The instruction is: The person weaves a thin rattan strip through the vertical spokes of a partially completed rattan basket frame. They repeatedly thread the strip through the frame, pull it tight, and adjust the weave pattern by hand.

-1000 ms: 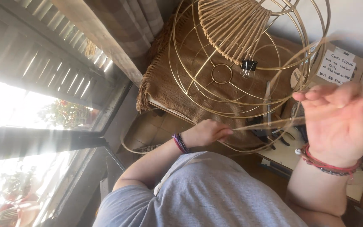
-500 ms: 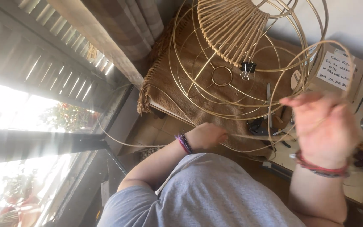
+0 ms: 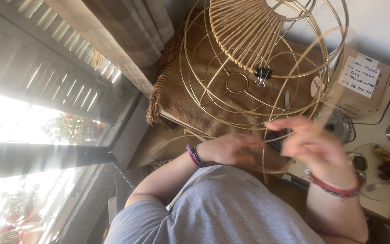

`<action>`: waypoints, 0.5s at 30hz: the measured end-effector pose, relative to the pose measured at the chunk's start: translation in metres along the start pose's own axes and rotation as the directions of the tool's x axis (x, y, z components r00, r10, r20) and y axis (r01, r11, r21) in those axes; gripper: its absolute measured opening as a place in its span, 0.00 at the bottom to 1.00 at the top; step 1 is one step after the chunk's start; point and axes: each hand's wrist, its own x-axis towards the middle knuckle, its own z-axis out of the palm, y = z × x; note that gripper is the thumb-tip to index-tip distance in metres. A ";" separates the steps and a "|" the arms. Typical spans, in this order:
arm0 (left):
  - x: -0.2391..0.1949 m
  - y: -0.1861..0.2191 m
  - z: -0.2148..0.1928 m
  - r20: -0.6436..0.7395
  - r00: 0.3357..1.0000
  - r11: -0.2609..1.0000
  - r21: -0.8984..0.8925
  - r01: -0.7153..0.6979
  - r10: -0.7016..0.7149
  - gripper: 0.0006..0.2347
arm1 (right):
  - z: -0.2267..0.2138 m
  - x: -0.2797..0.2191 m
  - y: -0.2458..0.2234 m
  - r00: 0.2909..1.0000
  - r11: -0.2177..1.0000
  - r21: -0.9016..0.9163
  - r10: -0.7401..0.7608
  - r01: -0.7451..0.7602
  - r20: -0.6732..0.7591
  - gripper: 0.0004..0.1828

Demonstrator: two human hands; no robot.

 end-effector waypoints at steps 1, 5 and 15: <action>-0.002 0.012 -0.003 -0.054 0.972 0.935 -0.264 -0.235 0.229 0.14 | 0.006 -0.002 0.014 0.987 0.946 -0.291 0.159 -0.144 0.027 0.12; -0.014 0.052 -0.032 0.050 0.907 0.583 -0.780 -0.227 0.419 0.16 | -0.033 -0.002 0.058 0.950 0.995 0.086 -0.068 0.043 0.306 0.15; -0.002 0.048 -0.024 -0.044 0.904 0.680 -0.644 -0.351 0.425 0.31 | 0.013 0.021 -0.009 0.923 0.736 -0.621 0.381 -0.271 0.049 0.08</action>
